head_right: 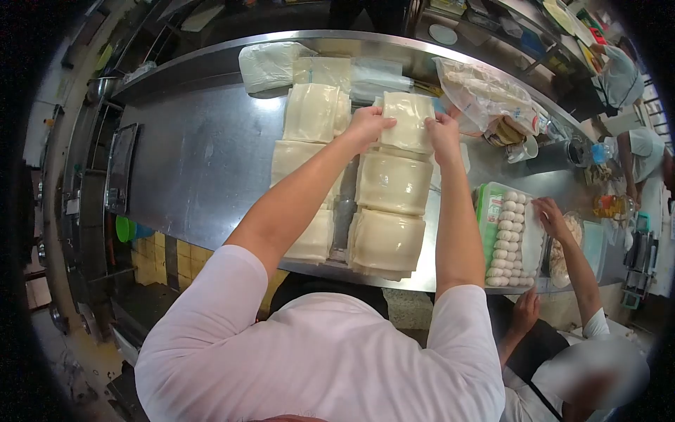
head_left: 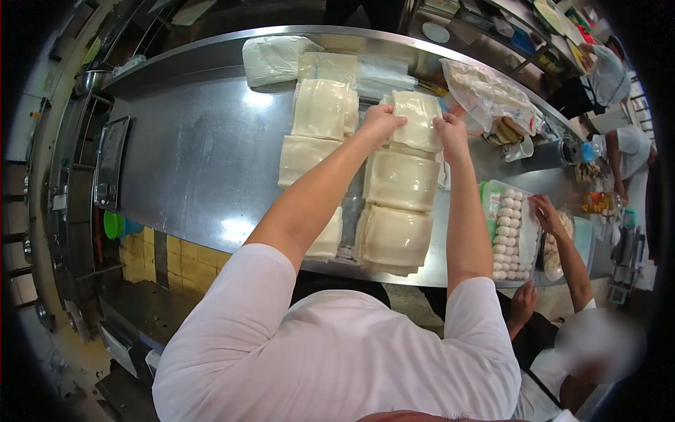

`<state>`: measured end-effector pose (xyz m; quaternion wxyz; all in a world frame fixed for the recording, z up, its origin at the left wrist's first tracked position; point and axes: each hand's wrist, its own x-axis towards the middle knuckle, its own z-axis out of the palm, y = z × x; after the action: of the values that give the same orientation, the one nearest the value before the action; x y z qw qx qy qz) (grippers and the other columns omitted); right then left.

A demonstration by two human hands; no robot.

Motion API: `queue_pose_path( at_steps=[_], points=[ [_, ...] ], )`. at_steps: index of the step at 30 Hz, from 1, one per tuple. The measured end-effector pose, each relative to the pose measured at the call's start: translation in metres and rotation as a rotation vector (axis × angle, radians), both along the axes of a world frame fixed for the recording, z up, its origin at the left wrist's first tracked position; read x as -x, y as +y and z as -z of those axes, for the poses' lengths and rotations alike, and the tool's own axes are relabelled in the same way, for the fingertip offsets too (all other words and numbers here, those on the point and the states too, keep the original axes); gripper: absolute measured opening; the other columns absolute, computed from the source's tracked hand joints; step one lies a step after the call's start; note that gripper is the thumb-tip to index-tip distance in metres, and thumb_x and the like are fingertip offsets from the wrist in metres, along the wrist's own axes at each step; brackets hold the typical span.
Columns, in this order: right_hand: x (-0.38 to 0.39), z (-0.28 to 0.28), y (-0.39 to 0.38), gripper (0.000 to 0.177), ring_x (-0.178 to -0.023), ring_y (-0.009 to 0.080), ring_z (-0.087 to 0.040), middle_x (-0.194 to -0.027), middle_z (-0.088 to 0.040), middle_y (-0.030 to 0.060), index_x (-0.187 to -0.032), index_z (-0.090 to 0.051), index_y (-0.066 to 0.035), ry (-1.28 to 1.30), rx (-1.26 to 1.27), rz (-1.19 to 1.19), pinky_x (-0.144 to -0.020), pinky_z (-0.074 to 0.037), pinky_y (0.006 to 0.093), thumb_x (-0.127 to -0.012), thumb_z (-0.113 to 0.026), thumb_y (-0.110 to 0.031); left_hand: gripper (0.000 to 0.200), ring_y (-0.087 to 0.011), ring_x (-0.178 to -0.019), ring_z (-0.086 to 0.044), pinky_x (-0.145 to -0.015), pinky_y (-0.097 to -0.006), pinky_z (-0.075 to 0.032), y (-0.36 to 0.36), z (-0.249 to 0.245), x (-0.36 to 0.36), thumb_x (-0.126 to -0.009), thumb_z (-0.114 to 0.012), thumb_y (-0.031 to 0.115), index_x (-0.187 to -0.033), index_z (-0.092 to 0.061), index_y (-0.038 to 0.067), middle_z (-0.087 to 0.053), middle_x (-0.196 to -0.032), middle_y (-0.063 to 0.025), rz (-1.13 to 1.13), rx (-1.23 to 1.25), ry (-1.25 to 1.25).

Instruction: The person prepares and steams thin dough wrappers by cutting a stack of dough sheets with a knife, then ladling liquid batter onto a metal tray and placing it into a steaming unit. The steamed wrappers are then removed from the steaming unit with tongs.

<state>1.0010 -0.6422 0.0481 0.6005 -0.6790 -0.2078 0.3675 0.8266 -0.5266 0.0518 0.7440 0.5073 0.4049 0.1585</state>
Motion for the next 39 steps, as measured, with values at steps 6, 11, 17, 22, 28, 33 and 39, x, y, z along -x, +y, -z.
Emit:
queue_pose_path(
  at_steps=[6,11,17,22,28,33,39],
  points=[
    [0.007,0.002,-0.006,0.039,-0.081,0.0214,-0.067,-0.097,-0.071,0.0153,-0.117,-0.064,0.01,-0.21,0.111,0.012,-0.074,-0.053,0.0337,-0.083,-0.068,-0.009,0.033,-0.0206,-0.087,-0.071,-0.076,-0.0343,-0.056,-0.01,0.0,0.003,-0.08,-0.079,0.012,-0.106,-0.069,-0.004,-0.074,-0.098,-0.0127,-0.047,-0.215,0.079],
    [0.019,-0.015,-0.017,0.046,-0.084,0.0227,-0.069,-0.096,-0.072,0.0183,-0.119,-0.063,0.011,-0.347,0.253,0.012,-0.076,-0.053,0.0338,-0.08,-0.072,-0.011,0.039,-0.0273,-0.087,-0.072,-0.08,-0.0359,-0.056,-0.015,-0.004,0.003,-0.074,-0.083,0.02,-0.101,-0.069,-0.004,-0.074,-0.097,-0.0167,-0.114,-0.428,0.176],
    [0.024,-0.02,-0.037,0.051,-0.085,0.0252,-0.07,-0.098,-0.072,0.0198,-0.122,-0.062,0.009,-0.586,0.399,-0.047,-0.077,-0.054,0.0347,-0.078,-0.072,-0.013,0.049,-0.0232,-0.094,-0.07,-0.08,-0.0341,-0.056,-0.034,-0.025,0.042,-0.08,-0.08,0.019,-0.12,-0.061,-0.001,-0.071,-0.102,-0.0142,-0.053,-0.646,0.414],
    [0.064,-0.038,-0.078,0.04,-0.087,0.0223,-0.068,-0.101,-0.069,0.0146,-0.119,-0.064,0.003,-0.67,0.154,0.029,-0.077,-0.053,0.0338,-0.083,-0.068,-0.015,0.035,-0.0151,-0.09,-0.068,-0.076,-0.028,-0.055,-0.088,-0.056,0.178,-0.089,-0.072,0.01,-0.121,-0.061,0.001,-0.07,-0.101,-0.0095,-0.047,-0.645,0.029],
    [0.182,-0.045,-0.099,0.018,-0.077,0.0126,-0.061,-0.09,-0.066,0.0044,-0.109,-0.066,0.005,-0.382,-0.086,-0.069,-0.074,-0.05,0.0272,-0.094,-0.062,-0.004,0.021,-0.0089,-0.079,-0.065,-0.072,-0.0256,-0.054,-0.162,-0.035,0.362,-0.092,-0.069,0.007,-0.111,-0.066,-0.001,-0.07,-0.089,-0.0043,-0.232,-0.581,0.324],
    [0.314,-0.056,-0.068,0.016,-0.076,0.0085,-0.058,-0.088,-0.065,0.0014,-0.108,-0.066,0.004,-0.154,-0.042,-0.432,-0.071,-0.049,0.025,-0.094,-0.063,-0.003,0.022,-0.0134,-0.071,-0.066,-0.068,-0.0287,-0.055,-0.178,-0.024,0.439,-0.091,-0.069,0.011,-0.109,-0.068,-0.001,-0.072,-0.086,-0.008,-0.473,-0.389,0.28],
    [0.477,-0.078,0.0,0.019,-0.078,0.0104,-0.061,-0.09,-0.068,0.0058,-0.111,-0.065,0.005,-0.27,-0.03,-0.826,-0.072,-0.051,0.0261,-0.093,-0.063,-0.001,0.023,-0.0134,-0.074,-0.068,-0.069,-0.0289,-0.055,-0.141,-0.041,0.56,-0.092,-0.068,0.013,-0.112,-0.068,0.0,-0.073,-0.087,-0.0085,-0.576,-0.529,0.27]
  ],
)
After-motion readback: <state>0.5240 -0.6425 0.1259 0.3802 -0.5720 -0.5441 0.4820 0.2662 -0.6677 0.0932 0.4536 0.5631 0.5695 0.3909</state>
